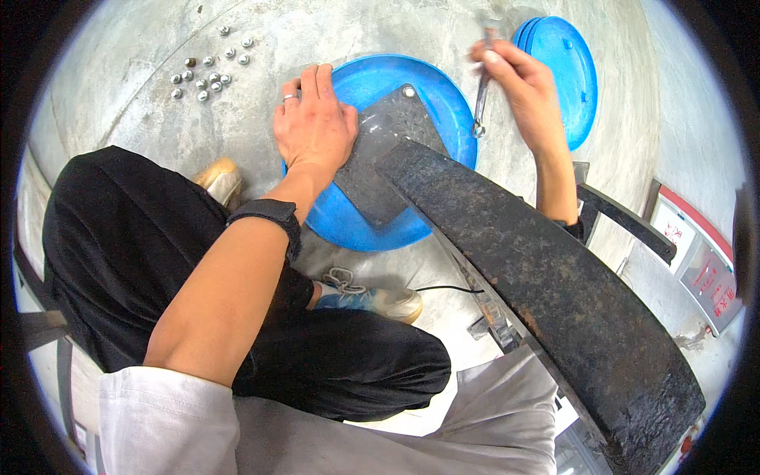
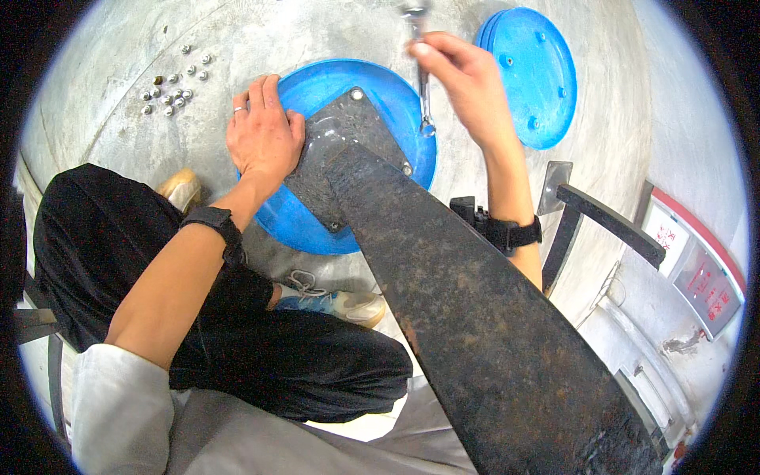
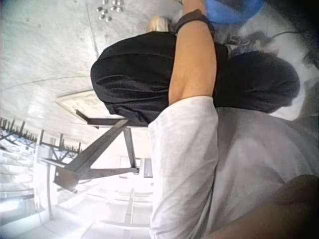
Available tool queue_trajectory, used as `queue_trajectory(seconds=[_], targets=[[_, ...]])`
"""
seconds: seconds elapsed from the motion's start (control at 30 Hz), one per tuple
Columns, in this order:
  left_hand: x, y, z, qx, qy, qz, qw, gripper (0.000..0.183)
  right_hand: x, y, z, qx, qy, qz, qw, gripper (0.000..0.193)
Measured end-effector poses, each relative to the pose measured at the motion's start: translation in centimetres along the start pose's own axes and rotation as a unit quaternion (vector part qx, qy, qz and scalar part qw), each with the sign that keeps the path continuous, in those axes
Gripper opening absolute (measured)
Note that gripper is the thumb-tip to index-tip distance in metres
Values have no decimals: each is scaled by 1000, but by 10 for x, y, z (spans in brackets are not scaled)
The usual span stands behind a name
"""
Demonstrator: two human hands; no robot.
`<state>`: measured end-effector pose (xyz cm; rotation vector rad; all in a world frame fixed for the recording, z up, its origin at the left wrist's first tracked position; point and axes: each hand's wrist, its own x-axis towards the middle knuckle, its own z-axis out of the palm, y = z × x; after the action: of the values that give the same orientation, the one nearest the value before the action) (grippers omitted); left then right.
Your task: The person assembles a metal table base while sitting on the floor. They place washers and nuts onto bolts by hand and then use a combination wrench to tighten the nuts.
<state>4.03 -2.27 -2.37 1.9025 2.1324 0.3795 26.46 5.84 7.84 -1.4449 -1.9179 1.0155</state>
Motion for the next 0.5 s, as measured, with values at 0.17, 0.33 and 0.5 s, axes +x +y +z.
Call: queue_trajectory(seconds=[0.17,0.33,0.5], targets=[[1,-10,-3,7,-1,-3,1000,51,-26,-9,-6,-25,124,162,979,24],[-1,-5,0,-9,-2,2,1000,51,-64,18,9,311,194,249,896,22],[0,-5,-2,-13,-6,-1,1000,51,-83,35,28,416,257,334,806,19]])
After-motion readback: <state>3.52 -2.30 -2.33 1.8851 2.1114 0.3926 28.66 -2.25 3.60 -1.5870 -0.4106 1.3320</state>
